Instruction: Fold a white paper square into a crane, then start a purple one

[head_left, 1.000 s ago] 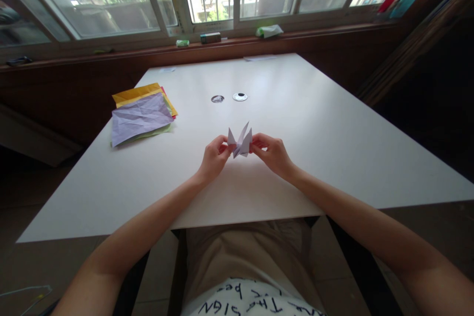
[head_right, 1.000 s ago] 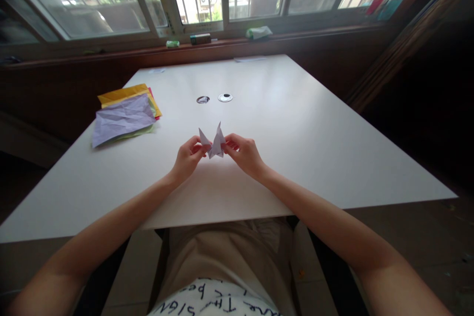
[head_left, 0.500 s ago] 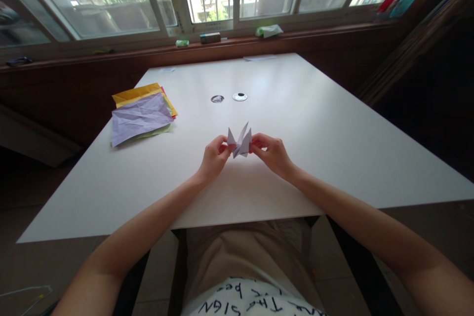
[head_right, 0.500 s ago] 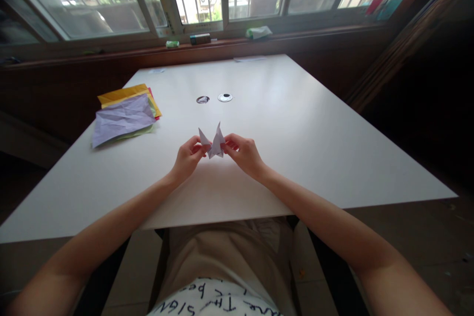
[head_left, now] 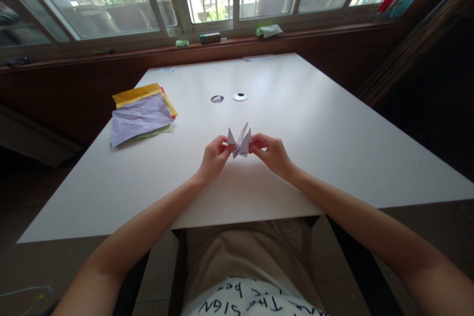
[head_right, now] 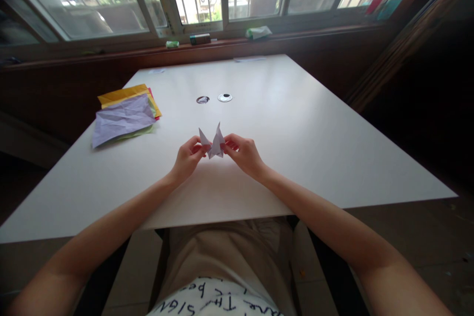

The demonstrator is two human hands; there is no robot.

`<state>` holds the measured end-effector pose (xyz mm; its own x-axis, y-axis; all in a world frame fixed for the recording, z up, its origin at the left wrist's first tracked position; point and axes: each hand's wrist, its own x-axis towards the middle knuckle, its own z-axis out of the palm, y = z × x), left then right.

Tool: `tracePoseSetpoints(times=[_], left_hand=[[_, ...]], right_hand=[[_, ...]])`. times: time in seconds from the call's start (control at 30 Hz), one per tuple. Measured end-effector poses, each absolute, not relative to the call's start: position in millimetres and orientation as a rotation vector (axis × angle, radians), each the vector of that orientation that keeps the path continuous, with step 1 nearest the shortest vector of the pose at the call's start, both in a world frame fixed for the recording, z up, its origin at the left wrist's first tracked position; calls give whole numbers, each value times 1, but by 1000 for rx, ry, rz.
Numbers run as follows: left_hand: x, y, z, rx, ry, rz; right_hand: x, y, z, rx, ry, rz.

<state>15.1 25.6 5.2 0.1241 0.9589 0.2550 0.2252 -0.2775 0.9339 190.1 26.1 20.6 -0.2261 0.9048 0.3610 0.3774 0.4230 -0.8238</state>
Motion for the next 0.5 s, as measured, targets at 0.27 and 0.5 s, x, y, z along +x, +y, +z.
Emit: tracePoseSetpoints(times=[0.27, 0.5], left_hand=[[15, 25, 5, 1613, 1159, 1216], [15, 26, 5, 1624, 1163, 1208]], right_hand=[[190, 25, 22, -1107, -1807, 740], [190, 26, 21, -1109, -1802, 744]])
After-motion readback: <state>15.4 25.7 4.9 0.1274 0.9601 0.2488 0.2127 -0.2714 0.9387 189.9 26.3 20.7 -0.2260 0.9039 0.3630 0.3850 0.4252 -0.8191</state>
